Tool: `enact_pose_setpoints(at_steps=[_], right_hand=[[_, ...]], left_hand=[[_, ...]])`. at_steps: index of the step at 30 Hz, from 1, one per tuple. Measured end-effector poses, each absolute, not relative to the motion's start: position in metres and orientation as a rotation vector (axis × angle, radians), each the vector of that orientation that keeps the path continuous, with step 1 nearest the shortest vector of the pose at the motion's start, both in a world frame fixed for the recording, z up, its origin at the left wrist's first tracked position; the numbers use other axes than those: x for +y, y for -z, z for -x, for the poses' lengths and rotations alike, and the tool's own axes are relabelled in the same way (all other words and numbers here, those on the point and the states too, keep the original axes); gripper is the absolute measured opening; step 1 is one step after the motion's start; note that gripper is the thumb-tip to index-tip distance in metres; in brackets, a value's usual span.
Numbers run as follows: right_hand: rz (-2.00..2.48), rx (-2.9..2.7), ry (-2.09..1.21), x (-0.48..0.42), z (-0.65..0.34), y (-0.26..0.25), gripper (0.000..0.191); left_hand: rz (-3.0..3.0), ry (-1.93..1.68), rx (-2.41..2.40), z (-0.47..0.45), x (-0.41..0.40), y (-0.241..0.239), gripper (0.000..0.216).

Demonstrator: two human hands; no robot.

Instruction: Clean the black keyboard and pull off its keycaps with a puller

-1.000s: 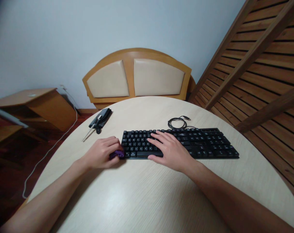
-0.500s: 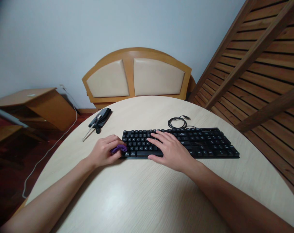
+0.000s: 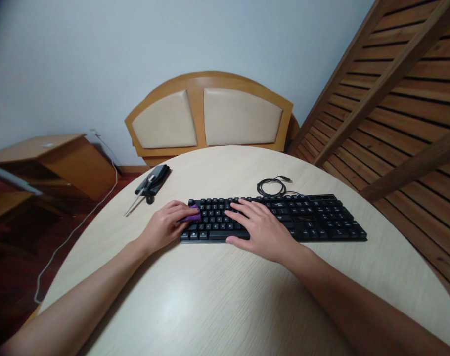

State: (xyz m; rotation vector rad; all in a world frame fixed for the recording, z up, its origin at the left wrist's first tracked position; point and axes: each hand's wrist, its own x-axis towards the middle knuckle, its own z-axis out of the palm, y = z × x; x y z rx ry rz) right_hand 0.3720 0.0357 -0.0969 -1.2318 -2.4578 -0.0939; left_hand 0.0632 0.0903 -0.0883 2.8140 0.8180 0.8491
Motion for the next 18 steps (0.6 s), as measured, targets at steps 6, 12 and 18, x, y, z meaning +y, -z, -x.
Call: enact_pose_setpoints(at_steps=[6, 12, 18], right_hand=[[1.236, -2.458, 0.097, 0.036, -0.372, 0.098, 0.056], [1.229, -2.454, 0.087, 0.036, -0.372, 0.098, 0.055], [1.217, -2.457, 0.085, 0.034, -0.371, 0.097, 0.055]], left_hand=[[-2.869, -0.789, 0.731, -0.07, 0.08, 0.079, 0.027], [-2.859, -0.84, 0.633, -0.074, 0.076, 0.078, 0.025], [-2.782, -1.106, 0.776, -0.076, 0.074, 0.081, 0.019]])
